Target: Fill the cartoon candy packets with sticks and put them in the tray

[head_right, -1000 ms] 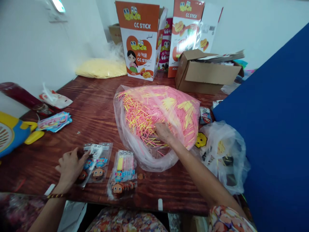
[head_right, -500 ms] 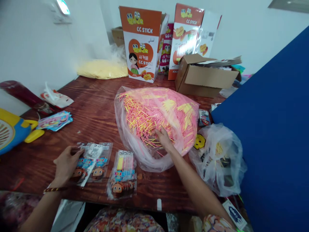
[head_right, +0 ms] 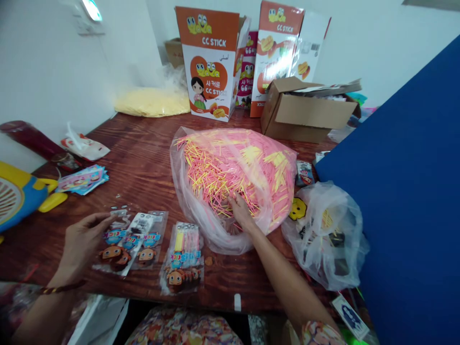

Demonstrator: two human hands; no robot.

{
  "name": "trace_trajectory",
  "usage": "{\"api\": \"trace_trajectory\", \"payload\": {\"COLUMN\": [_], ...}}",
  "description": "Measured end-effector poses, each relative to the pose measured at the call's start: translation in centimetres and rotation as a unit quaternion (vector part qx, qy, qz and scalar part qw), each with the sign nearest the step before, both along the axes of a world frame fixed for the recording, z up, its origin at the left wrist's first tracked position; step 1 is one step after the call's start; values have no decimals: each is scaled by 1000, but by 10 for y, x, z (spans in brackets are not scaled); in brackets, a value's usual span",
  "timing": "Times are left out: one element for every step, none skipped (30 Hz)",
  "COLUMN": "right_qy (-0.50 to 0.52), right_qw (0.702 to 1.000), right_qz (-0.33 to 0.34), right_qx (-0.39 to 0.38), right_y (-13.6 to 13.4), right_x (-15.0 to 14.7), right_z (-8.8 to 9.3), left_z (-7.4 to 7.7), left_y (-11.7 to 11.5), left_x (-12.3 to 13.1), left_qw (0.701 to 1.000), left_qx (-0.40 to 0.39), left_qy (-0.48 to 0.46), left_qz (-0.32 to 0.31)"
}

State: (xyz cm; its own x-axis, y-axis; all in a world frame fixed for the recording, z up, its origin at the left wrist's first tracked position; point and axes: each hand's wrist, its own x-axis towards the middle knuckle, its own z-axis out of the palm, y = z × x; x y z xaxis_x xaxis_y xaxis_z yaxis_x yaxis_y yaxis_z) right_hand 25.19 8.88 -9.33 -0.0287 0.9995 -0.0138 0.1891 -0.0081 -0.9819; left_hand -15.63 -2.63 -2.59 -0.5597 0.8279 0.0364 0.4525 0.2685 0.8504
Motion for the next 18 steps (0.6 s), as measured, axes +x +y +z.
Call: {"api": "trace_trajectory", "payload": {"right_qy": [6, 10, 14, 21, 31, 42, 48, 49, 45, 34, 20, 3, -12, -26, -35, -36, -28, -17], "right_qw": [1000, 1000, 1000, 1000, 999, 999, 999, 999, 999, 999, 1000, 1000, 1000, 1000, 999, 999, 999, 1000], "right_qz": [0, -1, -3, -4, -4, -2, -2, -1, -2, -2, -2, -1, 2, 5, 7, 7, 6, 6], "right_qx": [2, 4, 6, 6, 6, 6, 7, 9, 10, 9, 9, 8, 9, 10, 13, 16, 18, 19], "right_y": [-1, -3, -5, -7, -9, -10, -11, -12, -13, -12, -12, -11, -10, -10, -9, -9, -10, -10], "right_x": [0, -1, -2, -2, -3, -4, -4, -5, -5, -5, -5, -5, -5, -5, -5, -5, -6, -6], "right_z": [2, 4, 6, 7, 7, 7, 6, 6, 5, 4, 4, 4, 4, 5, 5, 5, 5, 5], "left_z": [2, 4, 6, 7, 8, 9, 9, 10, 10, 10, 9, 8, 6, 4, 2, 1, 0, -1], "left_y": [1, 3, 5, 7, 8, 10, 11, 12, 12, 13, 13, 13, 13, 13, 14, 14, 14, 15], "left_x": [0, 1, 1, 2, 2, 3, 4, 5, 6, 7, 7, 8, 8, 7, 7, 7, 7, 8], "left_qw": [1000, 1000, 999, 999, 998, 996, 996, 995, 995, 995, 994, 993, 992, 990, 989, 988, 988, 988], "left_qx": [1, 2, 6, 10, 15, 21, 25, 27, 26, 22, 15, 5, -4, -12, -17, -19, -18, -17], "left_qy": [-7, -18, -33, -51, -69, -83, -91, -96, -98, -101, -108, -118, -128, -137, -144, -149, -152, -153], "left_qz": [0, 0, -1, -1, -1, 1, 1, 0, -3, -8, -14, -19, -24, -28, -32, -33, -34, -34]}}
